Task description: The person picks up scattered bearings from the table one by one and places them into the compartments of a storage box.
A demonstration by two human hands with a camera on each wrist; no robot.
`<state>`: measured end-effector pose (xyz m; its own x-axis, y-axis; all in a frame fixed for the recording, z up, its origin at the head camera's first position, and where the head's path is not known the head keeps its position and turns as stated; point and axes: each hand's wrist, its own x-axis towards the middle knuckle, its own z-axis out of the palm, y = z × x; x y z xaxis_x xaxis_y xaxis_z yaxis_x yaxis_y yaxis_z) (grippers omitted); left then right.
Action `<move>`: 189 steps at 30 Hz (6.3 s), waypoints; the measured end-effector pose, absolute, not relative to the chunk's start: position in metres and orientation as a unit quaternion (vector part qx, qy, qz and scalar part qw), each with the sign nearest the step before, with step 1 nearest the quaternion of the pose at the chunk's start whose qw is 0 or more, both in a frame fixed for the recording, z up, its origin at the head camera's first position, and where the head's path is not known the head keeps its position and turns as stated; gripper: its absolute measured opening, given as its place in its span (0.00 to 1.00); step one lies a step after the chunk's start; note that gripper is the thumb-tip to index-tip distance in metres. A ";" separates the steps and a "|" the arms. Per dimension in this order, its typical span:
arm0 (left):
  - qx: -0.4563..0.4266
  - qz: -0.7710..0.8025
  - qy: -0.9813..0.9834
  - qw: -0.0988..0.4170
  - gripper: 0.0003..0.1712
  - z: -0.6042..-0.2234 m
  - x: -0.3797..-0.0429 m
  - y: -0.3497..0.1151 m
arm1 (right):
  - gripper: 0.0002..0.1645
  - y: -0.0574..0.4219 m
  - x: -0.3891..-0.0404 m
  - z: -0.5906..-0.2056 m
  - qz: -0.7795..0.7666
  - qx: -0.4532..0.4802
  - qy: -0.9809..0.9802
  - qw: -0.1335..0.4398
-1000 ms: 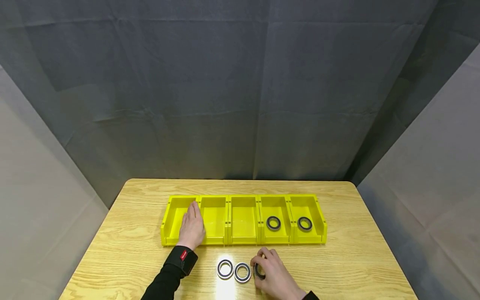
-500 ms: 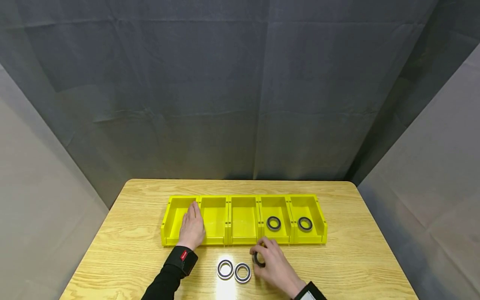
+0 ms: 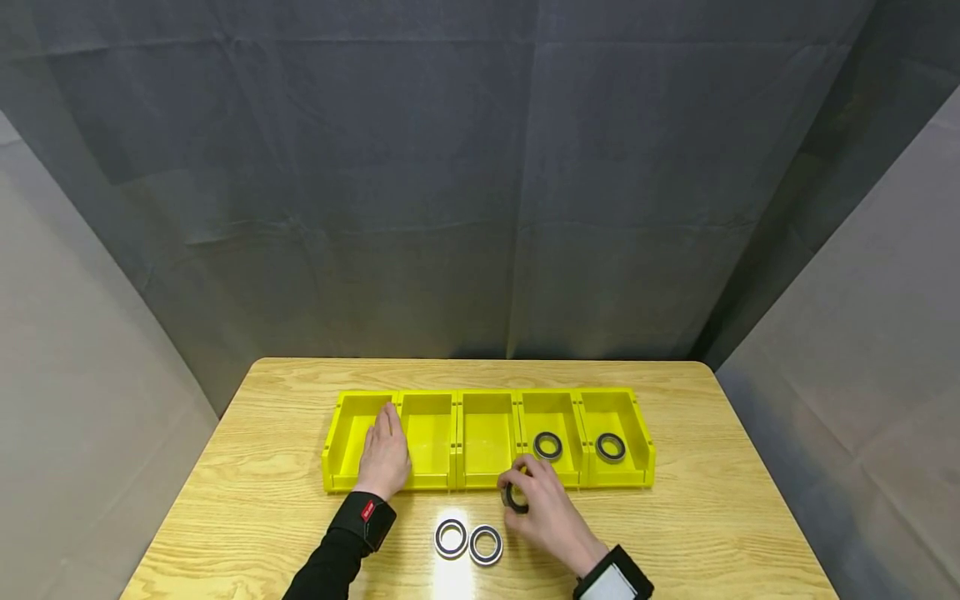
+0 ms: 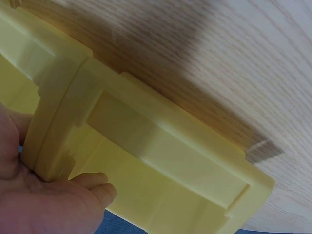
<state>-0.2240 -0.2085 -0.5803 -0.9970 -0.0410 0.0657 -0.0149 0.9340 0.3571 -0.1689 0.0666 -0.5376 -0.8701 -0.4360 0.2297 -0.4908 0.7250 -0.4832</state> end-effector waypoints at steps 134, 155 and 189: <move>0.011 -0.165 -0.984 0.072 0.43 -0.577 -0.221 -0.206 | 0.18 0.059 -0.192 -0.549 0.307 0.232 -0.921 0.065; 0.017 -0.165 -0.985 0.048 0.43 -0.571 -0.220 -0.205 | 0.16 0.033 -0.218 -0.539 0.249 0.274 -0.926 0.068; 0.021 -0.174 -0.984 0.041 0.44 -0.578 -0.223 -0.206 | 0.09 -0.007 -0.257 -0.566 0.125 0.242 -0.960 -0.061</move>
<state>-0.2226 -0.2059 -0.5782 -0.9958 -0.0548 0.0727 -0.0266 0.9388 0.3434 -0.2568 -0.0073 -0.5656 -0.8755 -0.4800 -0.0559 -0.4496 0.8515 -0.2698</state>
